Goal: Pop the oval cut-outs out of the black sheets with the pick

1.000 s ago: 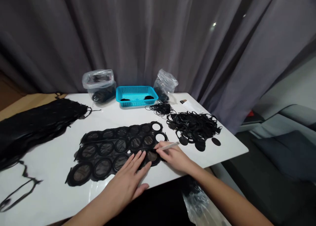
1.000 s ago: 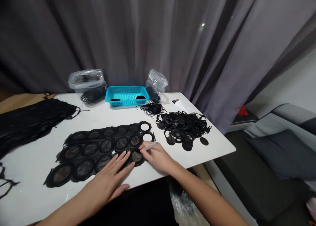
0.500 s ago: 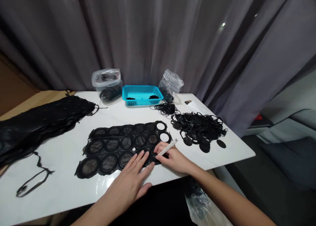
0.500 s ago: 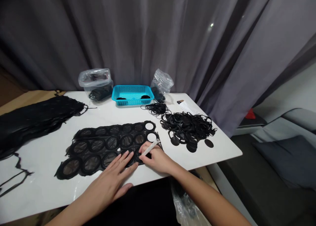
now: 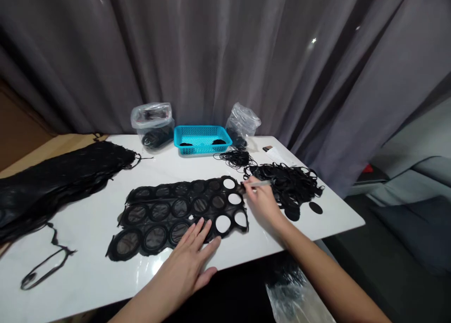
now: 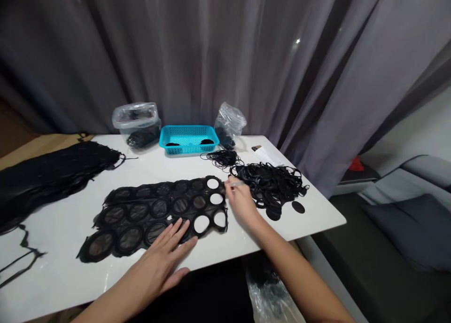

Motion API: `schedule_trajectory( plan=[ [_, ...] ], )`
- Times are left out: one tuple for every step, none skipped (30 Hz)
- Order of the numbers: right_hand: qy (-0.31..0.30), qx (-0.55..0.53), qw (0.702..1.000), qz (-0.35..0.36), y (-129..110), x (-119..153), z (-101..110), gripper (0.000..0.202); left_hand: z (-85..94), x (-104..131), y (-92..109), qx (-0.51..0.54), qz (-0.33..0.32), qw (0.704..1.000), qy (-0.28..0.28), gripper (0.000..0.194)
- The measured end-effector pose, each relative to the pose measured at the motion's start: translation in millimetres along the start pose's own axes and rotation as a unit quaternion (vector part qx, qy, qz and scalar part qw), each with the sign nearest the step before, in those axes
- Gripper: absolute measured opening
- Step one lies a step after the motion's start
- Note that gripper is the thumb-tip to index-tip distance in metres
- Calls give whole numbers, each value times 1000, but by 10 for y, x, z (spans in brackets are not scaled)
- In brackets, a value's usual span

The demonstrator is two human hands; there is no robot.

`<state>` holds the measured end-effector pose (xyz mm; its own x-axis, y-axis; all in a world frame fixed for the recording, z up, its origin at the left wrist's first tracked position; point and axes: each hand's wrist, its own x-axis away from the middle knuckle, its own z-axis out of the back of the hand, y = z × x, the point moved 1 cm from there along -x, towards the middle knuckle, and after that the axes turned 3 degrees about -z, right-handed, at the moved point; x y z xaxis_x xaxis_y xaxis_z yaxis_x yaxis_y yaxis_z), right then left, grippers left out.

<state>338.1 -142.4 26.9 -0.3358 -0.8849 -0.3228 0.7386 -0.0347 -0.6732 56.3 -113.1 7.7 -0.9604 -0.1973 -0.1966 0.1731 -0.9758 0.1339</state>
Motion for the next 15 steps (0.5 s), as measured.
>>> schedule_trajectory(
  plan=[
    [6, -7, 1000, -6, 46, -107, 33, 25, 21, -29, -14, 4, 1, 1000, 3, 52],
    [2, -16, 1000, -6, 66, -190, 37, 25, 38, -70, -40, 9, 6, 1000, 8, 49],
    [-15, -24, 1000, 3, 60, -244, 11, 23, 47, -121, -80, 13, 16, 1000, 15, 47],
    [-44, -31, 998, 19, 34, -272, -43, 22, 44, -178, -131, 14, 30, 999, 25, 46],
    [-79, -39, 995, 37, -5, -275, -113, 20, 30, -237, -192, 11, 44, 998, 35, 47],
    [-115, -48, 991, 52, -49, -263, -191, 19, 4, -292, -257, 5, 53, 998, 43, 49],
    [-149, -58, 985, 64, -91, -242, -264, 17, -32, -339, -319, -2, 55, 997, 47, 50],
    [-180, -70, 978, 72, -125, -220, -325, 15, -73, -373, -375, -6, 52, 998, 46, 51],
    [-205, -81, 973, 75, -148, -203, -370, 14, -113, -393, -420, -7, 48, 998, 43, 51],
    [-221, -92, 968, 75, -160, -193, -396, 12, -150, -399, -452, -5, 45, 998, 40, 51],
    [-230, -101, 965, 75, -162, -191, -406, 9, -178, -395, -471, -2, 44, 998, 37, 51],
    [-238, -110, 962, 76, -156, -195, -405, 8, -195, -384, -479, 0, 46, 998, 34, 51],
    [-244, -118, 959, 77, -146, -203, -398, 8, -204, -371, -477, -1, 49, 998, 30, 52],
    [-249, -124, 957, 78, -134, -212, -388, 9, -204, -359, -470, -2, 50, 998, 25, 53],
    [-253, -128, 956, 80, -124, -220, -379, 9, -199, -351, -460, -4, 50, 999, 21, 54]
  ],
)
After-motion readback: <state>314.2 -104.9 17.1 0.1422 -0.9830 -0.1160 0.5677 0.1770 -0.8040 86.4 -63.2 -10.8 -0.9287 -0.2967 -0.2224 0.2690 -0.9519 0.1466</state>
